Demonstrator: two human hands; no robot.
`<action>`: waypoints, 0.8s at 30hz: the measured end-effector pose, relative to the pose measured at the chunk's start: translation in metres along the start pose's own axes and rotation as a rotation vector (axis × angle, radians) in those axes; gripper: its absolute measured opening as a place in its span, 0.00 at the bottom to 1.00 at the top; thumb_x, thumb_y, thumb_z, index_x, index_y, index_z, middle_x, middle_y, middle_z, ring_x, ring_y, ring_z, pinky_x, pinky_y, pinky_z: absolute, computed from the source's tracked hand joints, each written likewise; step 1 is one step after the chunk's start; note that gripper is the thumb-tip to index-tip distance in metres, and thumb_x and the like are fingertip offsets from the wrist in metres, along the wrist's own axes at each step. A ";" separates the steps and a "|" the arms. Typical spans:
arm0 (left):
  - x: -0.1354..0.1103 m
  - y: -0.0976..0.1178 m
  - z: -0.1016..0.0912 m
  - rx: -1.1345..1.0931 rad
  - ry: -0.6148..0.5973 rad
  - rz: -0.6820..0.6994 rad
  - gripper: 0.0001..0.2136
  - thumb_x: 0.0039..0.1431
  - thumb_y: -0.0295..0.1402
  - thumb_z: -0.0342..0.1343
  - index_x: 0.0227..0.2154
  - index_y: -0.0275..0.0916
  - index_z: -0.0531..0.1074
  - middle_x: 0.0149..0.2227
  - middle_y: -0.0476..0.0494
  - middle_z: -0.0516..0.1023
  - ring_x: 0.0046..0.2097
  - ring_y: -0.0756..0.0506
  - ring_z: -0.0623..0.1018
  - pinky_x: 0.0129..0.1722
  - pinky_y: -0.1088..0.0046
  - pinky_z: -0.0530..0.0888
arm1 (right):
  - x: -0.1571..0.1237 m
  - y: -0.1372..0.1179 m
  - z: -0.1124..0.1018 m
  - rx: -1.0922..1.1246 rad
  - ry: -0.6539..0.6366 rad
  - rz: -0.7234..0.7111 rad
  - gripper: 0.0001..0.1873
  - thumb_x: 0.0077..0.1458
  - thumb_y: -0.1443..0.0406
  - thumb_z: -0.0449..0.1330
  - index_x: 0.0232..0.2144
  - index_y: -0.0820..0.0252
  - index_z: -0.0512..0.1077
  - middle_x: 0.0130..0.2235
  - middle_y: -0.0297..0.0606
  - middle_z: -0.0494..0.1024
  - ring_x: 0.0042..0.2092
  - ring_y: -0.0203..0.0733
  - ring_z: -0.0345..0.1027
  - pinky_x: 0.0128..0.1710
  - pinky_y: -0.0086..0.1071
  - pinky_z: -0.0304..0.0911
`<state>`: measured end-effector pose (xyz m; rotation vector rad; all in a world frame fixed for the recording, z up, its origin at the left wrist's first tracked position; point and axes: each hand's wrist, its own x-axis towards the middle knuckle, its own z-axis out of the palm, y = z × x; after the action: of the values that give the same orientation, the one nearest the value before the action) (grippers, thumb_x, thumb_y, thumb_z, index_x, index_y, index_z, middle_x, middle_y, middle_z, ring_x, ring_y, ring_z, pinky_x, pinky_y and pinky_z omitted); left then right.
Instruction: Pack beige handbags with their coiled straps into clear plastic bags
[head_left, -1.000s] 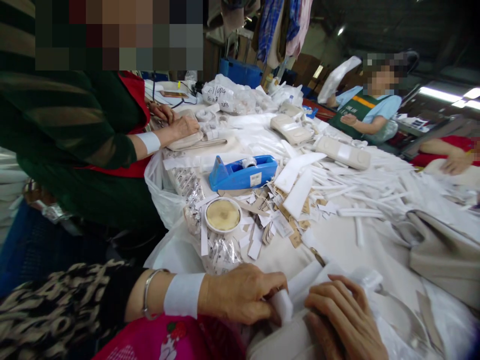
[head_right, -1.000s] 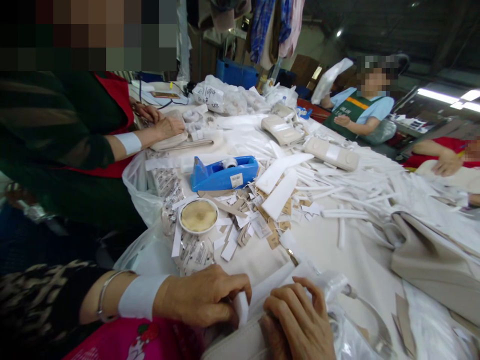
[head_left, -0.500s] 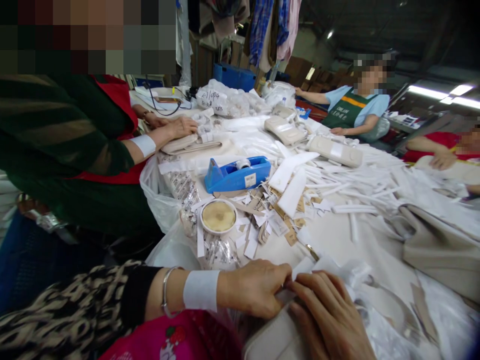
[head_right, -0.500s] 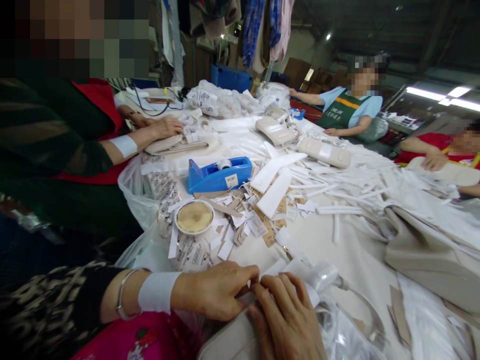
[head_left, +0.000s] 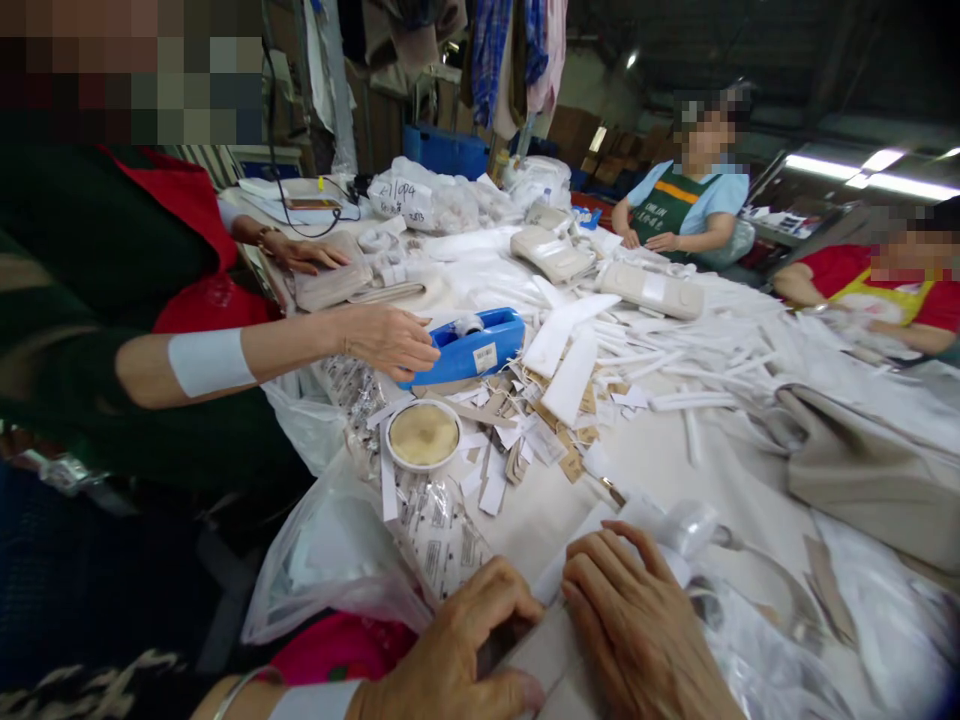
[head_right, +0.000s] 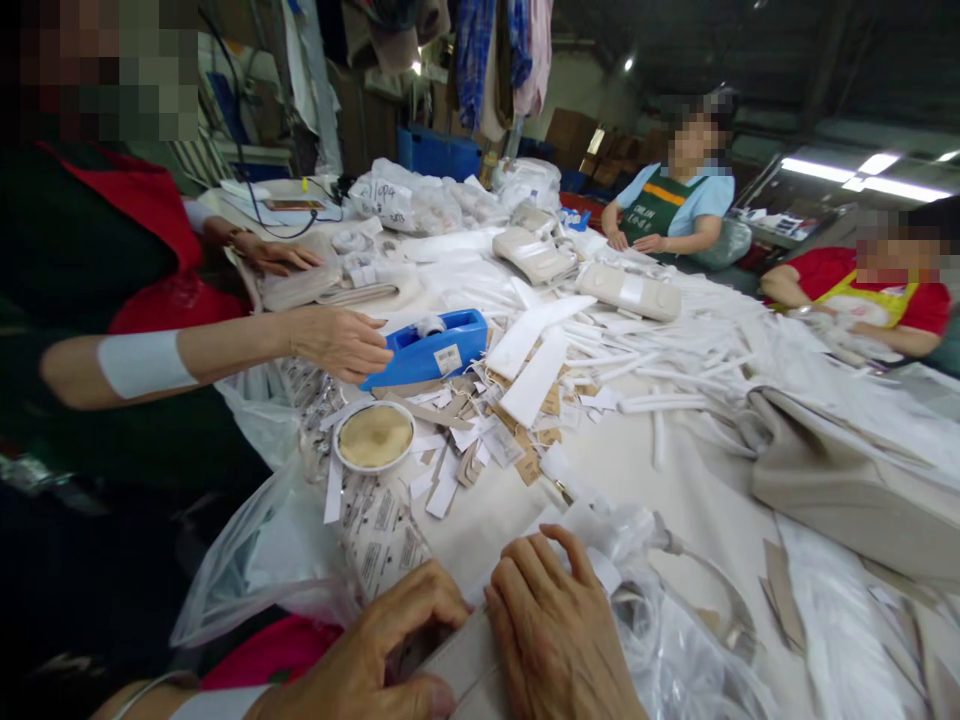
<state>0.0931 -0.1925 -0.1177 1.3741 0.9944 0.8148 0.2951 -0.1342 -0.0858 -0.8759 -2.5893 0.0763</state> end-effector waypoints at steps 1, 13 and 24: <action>0.003 0.000 -0.003 -0.003 -0.016 0.035 0.10 0.50 0.25 0.60 0.37 0.39 0.72 0.44 0.45 0.70 0.49 0.44 0.71 0.52 0.70 0.67 | 0.000 0.000 0.001 -0.006 0.000 0.002 0.13 0.63 0.73 0.47 0.29 0.56 0.64 0.28 0.31 0.67 0.33 0.38 0.62 0.52 0.41 0.52; 0.071 0.010 0.013 -0.077 -0.134 0.072 0.29 0.69 0.52 0.33 0.58 0.37 0.66 0.59 0.37 0.69 0.62 0.44 0.66 0.68 0.62 0.56 | -0.002 0.001 0.002 -0.027 0.124 -0.009 0.11 0.61 0.74 0.47 0.32 0.57 0.64 0.31 0.32 0.71 0.36 0.39 0.65 0.53 0.39 0.54; 0.076 -0.004 0.014 -0.014 -0.350 0.128 0.32 0.62 0.45 0.56 0.65 0.40 0.55 0.67 0.39 0.58 0.68 0.37 0.55 0.69 0.55 0.47 | -0.011 0.005 0.007 0.279 0.125 0.221 0.15 0.45 0.76 0.49 0.36 0.57 0.61 0.36 0.38 0.67 0.38 0.43 0.60 0.43 0.39 0.62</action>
<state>0.1347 -0.1289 -0.1298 1.5169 0.6333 0.6437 0.3027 -0.1362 -0.0965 -1.0207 -2.2867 0.4200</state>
